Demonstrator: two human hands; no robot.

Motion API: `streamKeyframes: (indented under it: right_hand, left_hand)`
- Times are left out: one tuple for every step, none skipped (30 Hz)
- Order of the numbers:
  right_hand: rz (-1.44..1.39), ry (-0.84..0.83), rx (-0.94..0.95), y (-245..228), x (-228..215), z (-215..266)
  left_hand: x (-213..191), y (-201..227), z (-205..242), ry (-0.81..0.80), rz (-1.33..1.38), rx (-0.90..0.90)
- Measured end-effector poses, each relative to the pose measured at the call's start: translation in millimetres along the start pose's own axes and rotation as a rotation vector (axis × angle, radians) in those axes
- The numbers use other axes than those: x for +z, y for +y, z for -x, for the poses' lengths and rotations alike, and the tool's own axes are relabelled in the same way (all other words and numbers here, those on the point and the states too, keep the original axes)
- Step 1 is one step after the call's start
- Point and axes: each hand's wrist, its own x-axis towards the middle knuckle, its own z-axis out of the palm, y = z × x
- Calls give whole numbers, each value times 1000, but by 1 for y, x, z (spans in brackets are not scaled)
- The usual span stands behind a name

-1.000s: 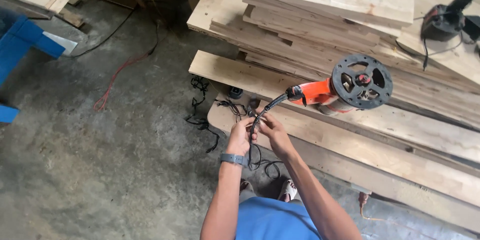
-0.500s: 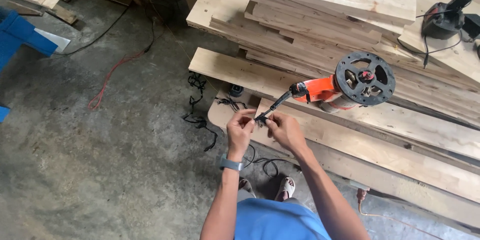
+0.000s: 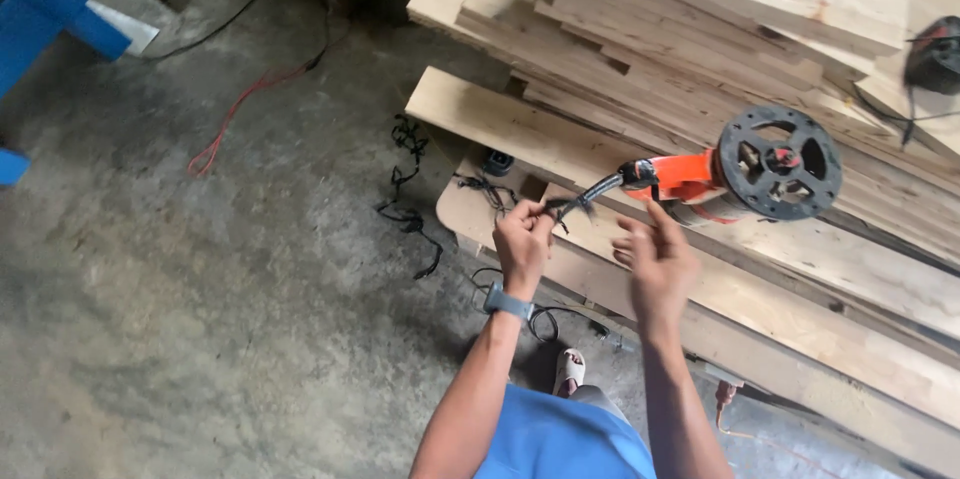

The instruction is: Untangling the power cord of a wood router while it sits on a stack of lumber.

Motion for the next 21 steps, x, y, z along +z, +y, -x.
streamKeyframes:
  right_hand:
    - [-148, 20, 65, 9, -4, 2]
    - [-298, 45, 129, 19, -8, 1]
    - [-300, 37, 127, 33, -1, 0]
    - [-263, -133, 230, 45, 6, -2]
    - [-223, -302, 333, 57, 11, -4]
    - [-231, -290, 333, 65, 19, -7]
    - [-333, -376, 300, 73, 26, -11]
    - [-434, -469, 264, 78, 36, -17]
    - [-441, -464, 262, 87, 41, -21]
    - [-475, -515, 195, 96, 46, -26]
    - [-507, -565, 128, 104, 53, -30]
    - [-507, -573, 125, 98, 48, -34]
    - [-368, -575, 46, 91, 44, -37]
    - [-232, -576, -33, 83, 41, -40]
    - [-234, -584, -37, 83, 36, -44]
    - [-7, -535, -207, 83, 32, -48]
    - [218, -476, -376, 83, 29, -52]
    - [214, -481, -380, 97, 30, -57]
    - [296, -474, -411, 111, 31, -62]
    - [378, -466, -439, 126, 33, -67]
    - [373, -472, -442, 113, 25, -65]
  left_hand:
    - [0, 5, 0, 5, 208, -179]
    - [2, 11, -1, 4, 418, -349]
    - [10, -15, -4, 13, 419, -346]
    - [18, -38, -8, -25, 559, -560]
    - [28, -61, -12, -66, 698, -775]
    - [29, -71, -12, -77, 689, -773]
    - [32, -81, -13, -124, 649, -848]
    - [32, -90, -16, -163, 610, -920]
    - [32, -98, -18, -167, 602, -916]
    - [33, -106, -21, -204, 588, -925]
    - [32, -115, -24, -240, 573, -933]
    - [29, -112, -21, -234, 577, -929]
    - [25, -109, -18, -242, 583, -940]
    - [20, -106, -16, -248, 588, -949]
    - [17, -113, -16, -240, 591, -944]
    - [14, -120, -17, -244, 669, -888]
    - [10, -128, -18, -249, 745, -831]
    - [3, -113, -12, -242, 745, -827]
    - [-3, -98, -7, -223, 772, -712]
    - [-10, -83, -1, -204, 796, -600]
    - [-5, -84, 0, -197, 795, -598]
